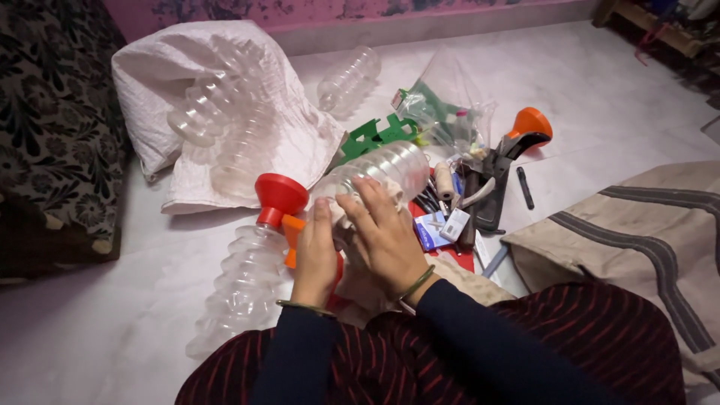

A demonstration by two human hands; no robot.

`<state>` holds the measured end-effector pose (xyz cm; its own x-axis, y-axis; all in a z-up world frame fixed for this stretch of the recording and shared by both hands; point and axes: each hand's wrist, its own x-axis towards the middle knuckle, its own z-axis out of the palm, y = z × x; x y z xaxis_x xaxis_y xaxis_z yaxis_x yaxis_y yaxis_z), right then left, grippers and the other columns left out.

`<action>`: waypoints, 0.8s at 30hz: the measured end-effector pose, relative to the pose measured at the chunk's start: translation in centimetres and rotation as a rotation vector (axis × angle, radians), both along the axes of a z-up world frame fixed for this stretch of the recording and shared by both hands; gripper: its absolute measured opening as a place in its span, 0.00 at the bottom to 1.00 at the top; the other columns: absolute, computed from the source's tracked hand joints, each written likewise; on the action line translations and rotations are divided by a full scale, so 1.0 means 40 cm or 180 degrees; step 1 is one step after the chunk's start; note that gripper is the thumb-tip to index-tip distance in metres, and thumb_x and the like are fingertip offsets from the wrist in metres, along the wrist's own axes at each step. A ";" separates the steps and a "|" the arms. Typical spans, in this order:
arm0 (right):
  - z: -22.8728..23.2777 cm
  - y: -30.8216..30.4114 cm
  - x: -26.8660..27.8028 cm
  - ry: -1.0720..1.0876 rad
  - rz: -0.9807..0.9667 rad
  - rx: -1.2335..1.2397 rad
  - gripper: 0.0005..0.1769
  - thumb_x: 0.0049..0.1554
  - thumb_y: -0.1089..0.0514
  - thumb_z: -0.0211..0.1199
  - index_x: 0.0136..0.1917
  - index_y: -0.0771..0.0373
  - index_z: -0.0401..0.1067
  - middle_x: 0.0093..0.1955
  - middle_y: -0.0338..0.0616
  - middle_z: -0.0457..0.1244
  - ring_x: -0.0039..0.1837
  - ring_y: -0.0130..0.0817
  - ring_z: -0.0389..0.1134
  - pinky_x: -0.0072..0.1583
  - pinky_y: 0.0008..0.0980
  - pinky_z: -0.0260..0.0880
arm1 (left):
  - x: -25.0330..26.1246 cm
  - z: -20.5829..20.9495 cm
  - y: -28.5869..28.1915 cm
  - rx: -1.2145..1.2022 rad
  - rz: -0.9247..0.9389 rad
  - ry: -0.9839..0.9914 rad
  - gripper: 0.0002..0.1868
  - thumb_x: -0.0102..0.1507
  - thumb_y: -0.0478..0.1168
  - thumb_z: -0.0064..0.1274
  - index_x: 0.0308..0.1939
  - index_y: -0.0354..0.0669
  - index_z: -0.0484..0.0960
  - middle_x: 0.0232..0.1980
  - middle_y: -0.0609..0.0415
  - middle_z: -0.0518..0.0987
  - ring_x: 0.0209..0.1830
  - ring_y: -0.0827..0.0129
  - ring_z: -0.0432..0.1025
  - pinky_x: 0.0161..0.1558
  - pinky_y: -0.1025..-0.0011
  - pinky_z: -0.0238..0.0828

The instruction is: The person wipes clear plastic bottles with a cloth, then places red and orange funnels into the bottle openings. They continue wiping the bottles and funnels, handling them one at a time on the floor.

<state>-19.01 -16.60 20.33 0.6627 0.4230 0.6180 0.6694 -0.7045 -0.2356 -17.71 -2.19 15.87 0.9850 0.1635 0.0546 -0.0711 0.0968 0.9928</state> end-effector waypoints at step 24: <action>0.080 -0.018 0.077 0.0073 -0.0137 0.0373 0.14 0.59 0.56 0.67 0.57 0.57 0.70 0.59 0.47 0.66 0.66 0.47 0.66 0.69 0.46 0.63 | -0.036 0.040 -0.031 0.1701 0.0832 -0.1135 0.21 0.73 0.46 0.39 0.35 0.32 0.78 0.34 0.43 0.78 0.35 0.50 0.73 0.39 0.58 0.67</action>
